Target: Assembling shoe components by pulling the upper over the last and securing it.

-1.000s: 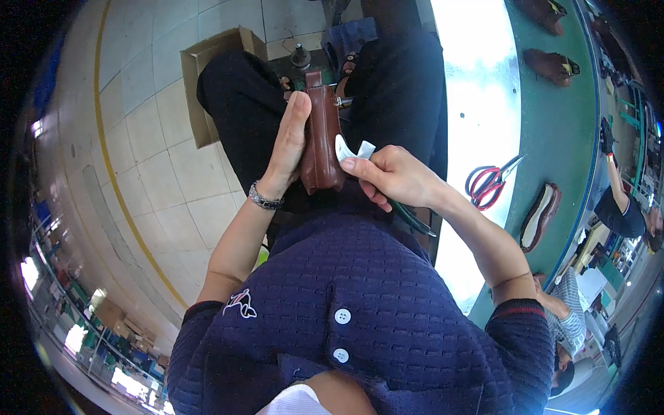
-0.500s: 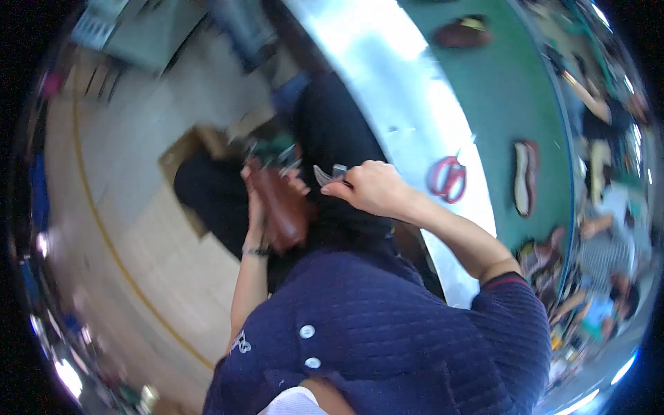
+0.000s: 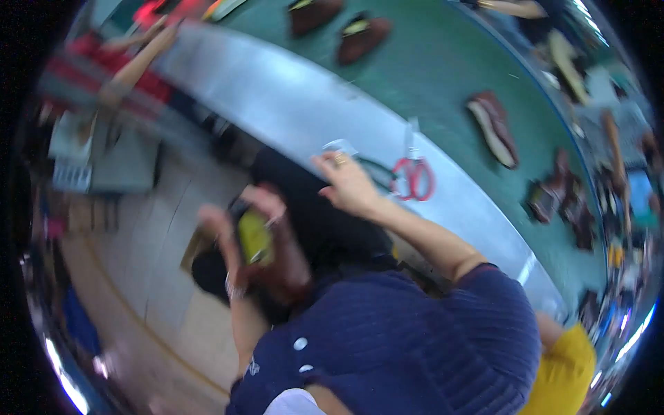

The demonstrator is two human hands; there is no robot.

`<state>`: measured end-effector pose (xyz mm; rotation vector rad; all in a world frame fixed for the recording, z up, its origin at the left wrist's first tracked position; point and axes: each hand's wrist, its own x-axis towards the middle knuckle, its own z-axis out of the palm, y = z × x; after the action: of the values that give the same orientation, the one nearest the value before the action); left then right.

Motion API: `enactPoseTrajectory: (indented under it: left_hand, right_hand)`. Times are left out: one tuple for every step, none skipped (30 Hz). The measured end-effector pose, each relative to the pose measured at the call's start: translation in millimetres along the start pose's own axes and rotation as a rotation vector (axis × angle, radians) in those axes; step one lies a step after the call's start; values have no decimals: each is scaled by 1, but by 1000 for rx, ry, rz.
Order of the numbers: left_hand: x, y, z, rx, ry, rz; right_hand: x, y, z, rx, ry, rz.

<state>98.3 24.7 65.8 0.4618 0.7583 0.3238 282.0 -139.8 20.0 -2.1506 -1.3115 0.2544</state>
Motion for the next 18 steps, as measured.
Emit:
enactPoseTrajectory:
  left_hand:
    - [14, 8, 17, 646, -474, 394]
    - [21, 11, 29, 754, -461, 432]
    - [33, 8, 25, 957, -362, 537]
    - [19, 18, 51, 725, -490, 454]
    - [14, 22, 56, 726, -473, 436]
    - [12, 24, 57, 725, -471, 414]
    - [9, 25, 56, 702, -470, 379]
    - [8, 24, 54, 703, -469, 387]
    - [9, 23, 55, 638, -455, 336]
    - [8, 22, 57, 573, -443, 285]
    - [4, 21, 59, 507, -456, 227]
    - [4, 21, 57, 512, -460, 231]
    - [8, 21, 50, 422, -500, 111]
    - [13, 21, 42, 332, -538, -11]
    - [22, 20, 35, 339, -607, -36]
    - [20, 20, 49, 346, -632, -47]
    - [9, 23, 67, 362, -558, 5]
    - [2, 30, 69, 368, -452, 78]
  right_hand:
    - [2, -12, -6, 19, -20, -3]
    - [5, -18, -4, 70, -29, 1]
    - [9, -22, -1, 102, -70, 20]
    - [11, -23, 3, 127, -107, 53]
    - [14, -26, 7, 140, -122, 30]
    - [15, -30, 10, 245, -109, 68]
    - [17, -32, 11, 346, -94, 110]
    - [20, -33, 10, 346, -92, 102]
    - [23, -34, 10, 312, -78, -14]
    - [26, -35, 9, 277, -62, -129]
    - [29, -35, 12, 296, -60, -193]
    - [32, -31, 19, 306, -45, -282]
    - [33, -32, 23, 370, -28, -294]
    - [32, -33, 27, 433, -11, -305]
    - [25, -23, 40, 426, 1, -305]
    - [14, -2, 59, 754, -71, -82]
    - [6, 9, 69, 1085, -144, 144]
    - [19, -49, 18, 751, -91, -63]
